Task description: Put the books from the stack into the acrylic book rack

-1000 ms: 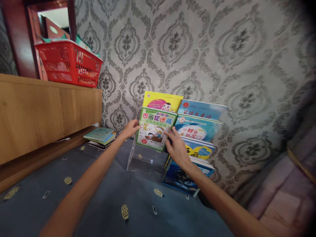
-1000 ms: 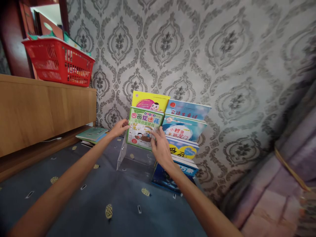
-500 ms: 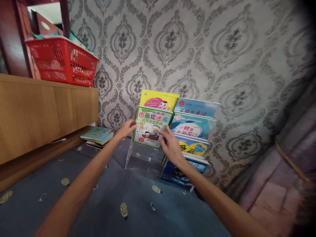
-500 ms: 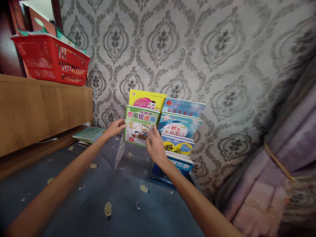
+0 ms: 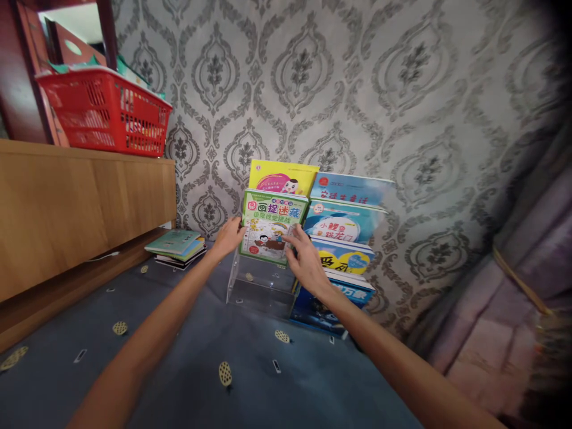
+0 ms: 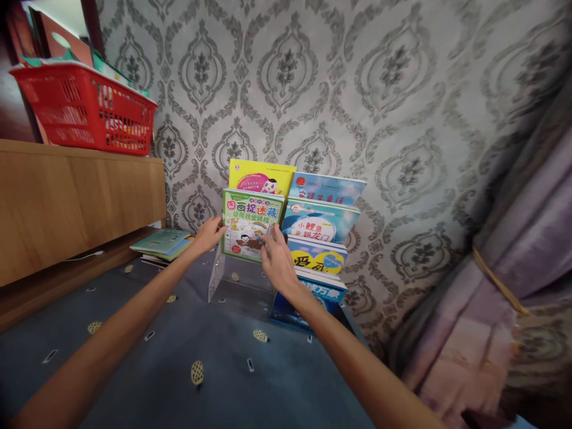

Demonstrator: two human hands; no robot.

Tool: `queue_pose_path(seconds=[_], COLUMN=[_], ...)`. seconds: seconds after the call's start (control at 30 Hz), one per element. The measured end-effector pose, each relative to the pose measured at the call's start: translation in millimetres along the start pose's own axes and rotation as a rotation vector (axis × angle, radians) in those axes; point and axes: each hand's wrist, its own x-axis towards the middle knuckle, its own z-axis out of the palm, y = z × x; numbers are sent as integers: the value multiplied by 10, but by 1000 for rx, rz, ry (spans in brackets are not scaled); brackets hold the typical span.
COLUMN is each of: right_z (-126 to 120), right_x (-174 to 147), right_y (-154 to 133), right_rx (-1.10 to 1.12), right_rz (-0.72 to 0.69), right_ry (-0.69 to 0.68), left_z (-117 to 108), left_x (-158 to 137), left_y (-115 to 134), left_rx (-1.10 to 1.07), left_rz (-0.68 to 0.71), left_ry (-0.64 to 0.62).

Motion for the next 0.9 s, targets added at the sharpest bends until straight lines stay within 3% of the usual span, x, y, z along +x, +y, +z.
queue_pose_path(seconds=[0.7, 0.9], right_z=[105, 123], right_x=[-103, -145], right_y=[-77, -72], right_rx=[44, 52], right_rz=[-16, 6], right_ry=[-24, -51], left_z=[0, 95], left_x=[-121, -283], left_y=[1, -244], left_rx=[58, 147], left_rz=[1, -37], left_ry=[-36, -71])
